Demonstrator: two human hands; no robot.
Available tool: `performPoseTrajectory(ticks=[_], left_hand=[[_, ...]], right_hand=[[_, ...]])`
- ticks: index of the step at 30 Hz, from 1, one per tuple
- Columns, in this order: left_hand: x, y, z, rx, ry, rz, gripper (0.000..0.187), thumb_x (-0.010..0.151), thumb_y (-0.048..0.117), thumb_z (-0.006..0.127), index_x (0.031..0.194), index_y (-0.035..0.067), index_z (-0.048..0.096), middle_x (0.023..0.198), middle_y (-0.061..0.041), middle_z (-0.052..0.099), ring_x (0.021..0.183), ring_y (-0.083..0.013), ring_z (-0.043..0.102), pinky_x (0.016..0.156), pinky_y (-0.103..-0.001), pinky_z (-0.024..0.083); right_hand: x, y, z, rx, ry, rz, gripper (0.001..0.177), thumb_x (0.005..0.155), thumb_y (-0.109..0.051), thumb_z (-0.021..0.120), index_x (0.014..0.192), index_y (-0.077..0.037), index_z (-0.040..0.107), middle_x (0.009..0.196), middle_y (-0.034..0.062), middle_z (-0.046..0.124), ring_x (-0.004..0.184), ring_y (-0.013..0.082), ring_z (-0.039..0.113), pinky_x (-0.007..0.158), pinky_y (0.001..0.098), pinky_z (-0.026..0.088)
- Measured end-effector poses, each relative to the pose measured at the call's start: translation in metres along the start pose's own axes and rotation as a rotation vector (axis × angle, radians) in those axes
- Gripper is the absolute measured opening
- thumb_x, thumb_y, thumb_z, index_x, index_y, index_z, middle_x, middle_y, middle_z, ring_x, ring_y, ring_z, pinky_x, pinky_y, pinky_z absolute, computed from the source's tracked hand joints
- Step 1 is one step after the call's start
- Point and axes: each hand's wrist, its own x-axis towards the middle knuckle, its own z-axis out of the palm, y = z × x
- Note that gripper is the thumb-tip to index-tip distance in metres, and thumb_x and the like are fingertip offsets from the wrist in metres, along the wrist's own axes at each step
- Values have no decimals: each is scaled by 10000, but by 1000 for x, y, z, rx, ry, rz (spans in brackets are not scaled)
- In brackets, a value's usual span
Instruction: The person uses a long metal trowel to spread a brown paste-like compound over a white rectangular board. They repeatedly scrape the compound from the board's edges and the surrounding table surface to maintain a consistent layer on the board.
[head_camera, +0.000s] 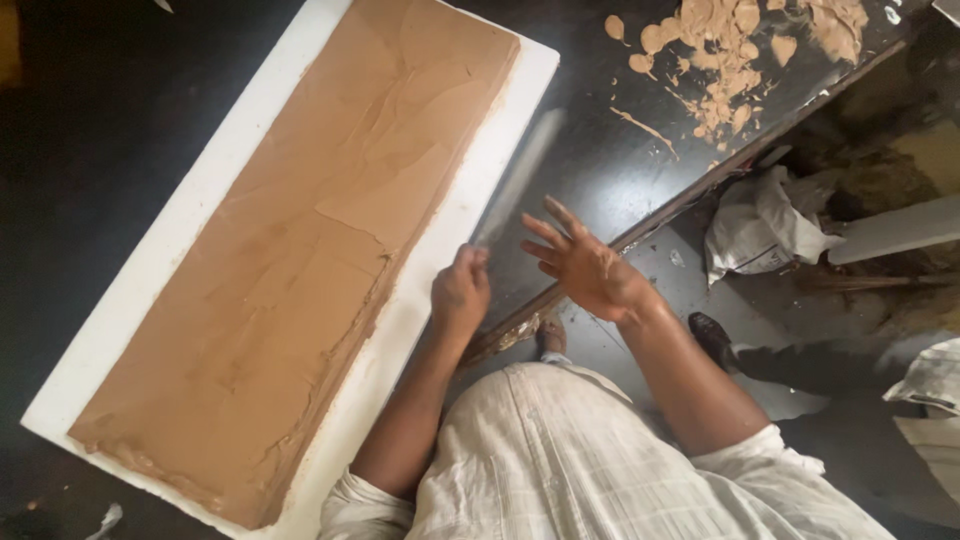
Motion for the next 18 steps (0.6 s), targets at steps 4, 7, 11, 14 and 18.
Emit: performPoseTrajectory(ticks=[4, 7, 11, 14, 18], left_hand=[[-1, 7, 7, 23, -113, -131, 225, 1064, 264, 545, 954, 73, 592, 718, -246, 651, 718, -488, 644, 586, -559, 482], [-19, 24, 15, 64, -162, -75, 210, 1048, 266, 544, 972, 78, 599, 729, -237, 666, 725, -482, 656, 581, -562, 494], [-11, 18, 9, 238, -129, -62, 204, 1043, 281, 536, 969, 102, 600, 718, -217, 678, 702, -469, 664, 610, -569, 504], [-8, 10, 3, 272, -195, -157, 196, 1040, 279, 535, 990, 107, 613, 719, -227, 678, 697, -472, 663, 609, -575, 503], [-22, 23, -2, 265, -344, -122, 190, 1016, 270, 558, 1002, 92, 624, 712, -233, 687, 702, -473, 668, 617, -591, 505]], right_hand=[[8, -8, -24, -906, 204, 240, 1274, 604, -524, 874, 1594, -75, 209, 1630, 227, 284, 1551, 368, 200, 1206, 480, 313], [26, -6, -32, -1020, 75, 225, 1242, 666, -308, 899, 1618, -46, 146, 1616, 277, 286, 1536, 365, 247, 1246, 423, 255], [28, -6, -24, -1434, 33, 320, 1179, 704, -419, 940, 1555, -61, 208, 1644, 257, 211, 1533, 379, 194, 1220, 455, 271], [16, -12, -20, -1380, -37, 300, 1193, 670, -425, 889, 1611, -155, 206, 1627, 238, 239, 1486, 406, 265, 1160, 463, 350], [28, 0, 0, -1902, -102, 636, 1062, 751, -536, 834, 1603, -218, 286, 1509, 167, 478, 1383, 367, 486, 1142, 487, 398]])
